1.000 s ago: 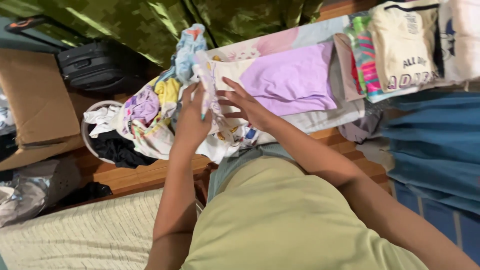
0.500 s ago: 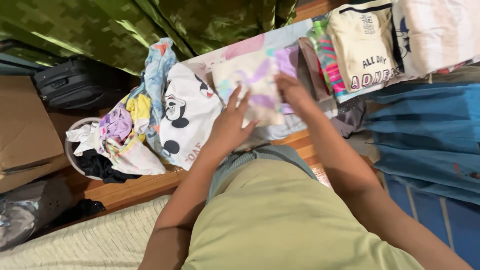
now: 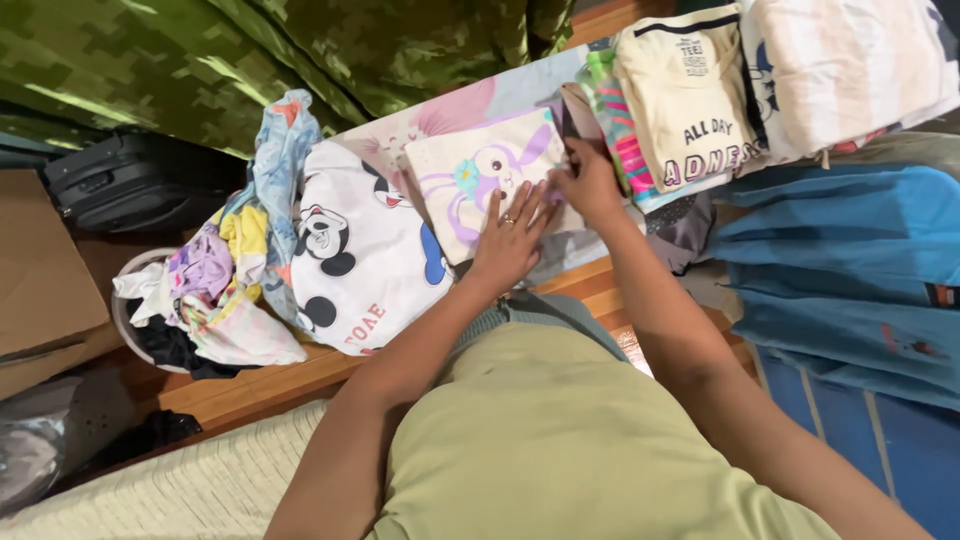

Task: Folding various laundry items and sorting them on a table.

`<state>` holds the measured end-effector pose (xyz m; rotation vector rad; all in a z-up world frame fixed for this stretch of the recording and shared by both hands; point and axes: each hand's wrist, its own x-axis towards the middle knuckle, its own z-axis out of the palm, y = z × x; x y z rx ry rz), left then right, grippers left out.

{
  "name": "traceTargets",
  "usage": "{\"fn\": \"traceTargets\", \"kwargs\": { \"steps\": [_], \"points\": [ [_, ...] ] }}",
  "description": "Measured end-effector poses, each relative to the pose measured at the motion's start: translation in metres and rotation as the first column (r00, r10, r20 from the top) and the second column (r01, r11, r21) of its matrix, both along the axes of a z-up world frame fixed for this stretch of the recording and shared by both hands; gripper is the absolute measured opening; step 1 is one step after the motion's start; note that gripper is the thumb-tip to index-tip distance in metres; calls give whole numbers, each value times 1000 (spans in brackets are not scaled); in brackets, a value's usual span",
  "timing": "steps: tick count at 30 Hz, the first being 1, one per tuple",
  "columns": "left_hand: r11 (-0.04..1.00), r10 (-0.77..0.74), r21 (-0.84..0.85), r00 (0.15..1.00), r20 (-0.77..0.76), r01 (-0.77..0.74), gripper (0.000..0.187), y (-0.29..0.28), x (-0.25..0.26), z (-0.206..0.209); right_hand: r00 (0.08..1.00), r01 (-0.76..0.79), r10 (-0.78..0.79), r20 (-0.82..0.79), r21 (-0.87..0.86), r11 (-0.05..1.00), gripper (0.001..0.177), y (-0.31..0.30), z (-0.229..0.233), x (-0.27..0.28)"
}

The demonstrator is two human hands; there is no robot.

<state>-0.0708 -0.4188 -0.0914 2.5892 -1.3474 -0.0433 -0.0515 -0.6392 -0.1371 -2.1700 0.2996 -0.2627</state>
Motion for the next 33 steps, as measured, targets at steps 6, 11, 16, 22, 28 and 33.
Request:
{"fn": "traceTargets", "kwargs": {
  "steps": [6, 11, 16, 22, 28, 33],
  "points": [
    [998, 4, -64, 998, 55, 0, 88, -16, 5, -40, 998, -45, 35, -53, -192, 980, 41, 12, 23, -26],
    [981, 70, -187, 996, 56, -58, 64, -23, 15, -34, 993, -106, 99, -70, -97, 990, 37, -8, 17, -44],
    [875, 194, -305, 850, -490, -376, 44, -7, 35, -28, 957, -139, 185, -224, 208, 968, 45, -22, 27, -50],
    [400, -338, -178, 36, -940, -899, 41, 41, 74, 59, 972, -211, 235, 13, 495, 843, 52, -11, 45, -35],
    [391, -362, 105, -258, -896, -914, 47, 68, 101, -41, 988, 58, 44, -145, 632, 773, 35, -15, 25, -5],
    [635, 379, -90, 411, -829, -767, 45, 92, 50, -63, 982, 38, -8, -186, 160, 986, 35, -11, 4, -33]
  ]
}}
